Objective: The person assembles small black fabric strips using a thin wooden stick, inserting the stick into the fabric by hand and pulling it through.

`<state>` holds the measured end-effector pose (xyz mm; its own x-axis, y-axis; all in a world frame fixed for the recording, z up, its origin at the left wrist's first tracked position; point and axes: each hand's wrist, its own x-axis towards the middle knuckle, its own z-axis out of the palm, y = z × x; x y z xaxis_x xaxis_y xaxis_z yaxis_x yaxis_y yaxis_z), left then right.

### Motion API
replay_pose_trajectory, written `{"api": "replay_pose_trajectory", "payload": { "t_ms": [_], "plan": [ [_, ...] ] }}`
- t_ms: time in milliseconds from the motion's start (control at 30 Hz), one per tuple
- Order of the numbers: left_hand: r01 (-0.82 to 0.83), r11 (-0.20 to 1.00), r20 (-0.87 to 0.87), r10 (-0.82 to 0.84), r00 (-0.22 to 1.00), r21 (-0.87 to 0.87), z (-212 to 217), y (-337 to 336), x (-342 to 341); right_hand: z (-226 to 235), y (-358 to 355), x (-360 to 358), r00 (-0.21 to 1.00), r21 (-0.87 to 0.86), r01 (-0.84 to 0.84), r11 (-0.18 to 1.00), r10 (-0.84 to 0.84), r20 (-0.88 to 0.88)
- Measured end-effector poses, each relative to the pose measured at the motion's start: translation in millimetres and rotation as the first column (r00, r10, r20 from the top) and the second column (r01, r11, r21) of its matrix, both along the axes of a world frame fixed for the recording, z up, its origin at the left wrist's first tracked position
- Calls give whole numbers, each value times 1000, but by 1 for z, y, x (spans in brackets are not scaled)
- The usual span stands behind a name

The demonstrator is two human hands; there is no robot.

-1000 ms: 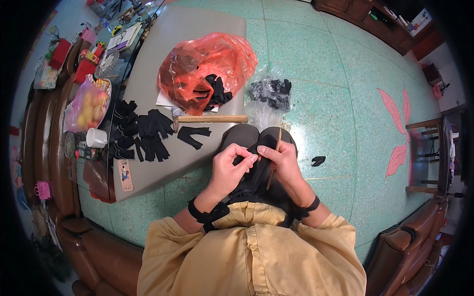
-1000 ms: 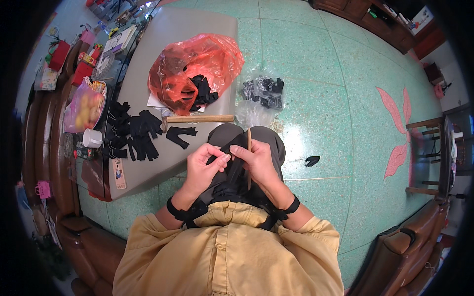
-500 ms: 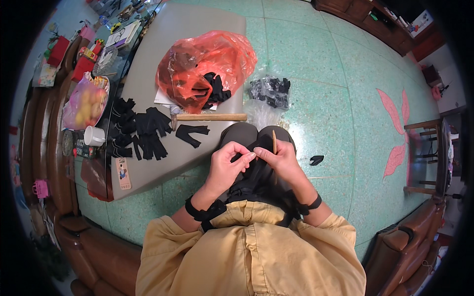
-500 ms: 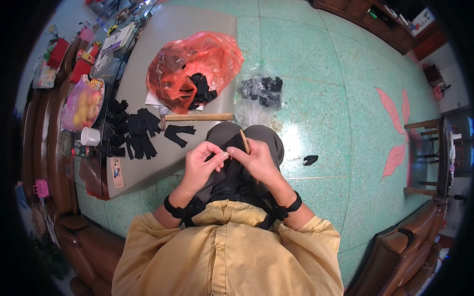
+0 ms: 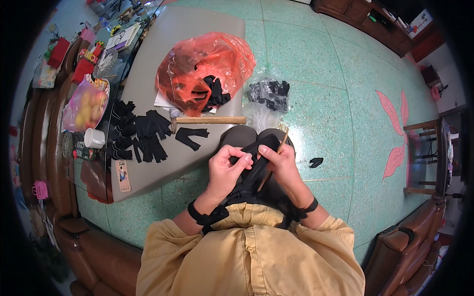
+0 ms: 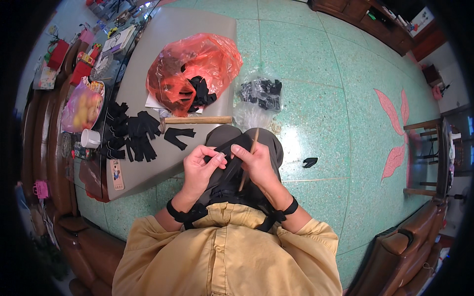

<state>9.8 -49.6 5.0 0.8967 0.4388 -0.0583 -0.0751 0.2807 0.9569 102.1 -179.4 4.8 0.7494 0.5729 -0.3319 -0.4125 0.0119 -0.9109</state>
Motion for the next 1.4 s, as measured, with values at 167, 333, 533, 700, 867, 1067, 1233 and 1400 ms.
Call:
{"api": "replay_pose_trajectory", "payload": {
  "t_ms": [167, 333, 533, 700, 867, 1067, 1233, 1400],
  "plan": [
    [-9, 1000, 13, 9, 1000, 4, -2, 0, 1, 10, 4, -1, 970, 150, 40, 988, -2, -244],
    [0, 997, -13, 1, 1000, 78, -5, -1, 4, 7, 6, -4, 1000, 42, 15, 999, -15, 0],
    [-1, 977, -51, -10, 999, -213, -1, 3, 3, 9, 6, 1, 987, 98, 124, 987, -113, -111],
    [-11, 971, -32, 3, 999, -238, -5, 2, 5, 7, 8, -1, 983, 53, 109, 993, -100, -153],
    [-67, 970, -14, 65, 998, -233, -5, -1, 8, 6, 15, -8, 974, 163, 210, 964, -193, -116],
    [-107, 970, 28, 116, 993, -220, -7, -3, 8, 2, 18, -13, 966, 90, 253, 963, -247, -70],
    [-133, 961, -15, 134, 991, -241, -5, -3, 5, 6, 18, -11, 960, 59, 243, 968, -231, -161],
    [45, 958, -79, -70, 994, -282, -9, 9, -1, 4, 19, -4, 940, 90, 269, 959, -241, -242]
  ]
}}
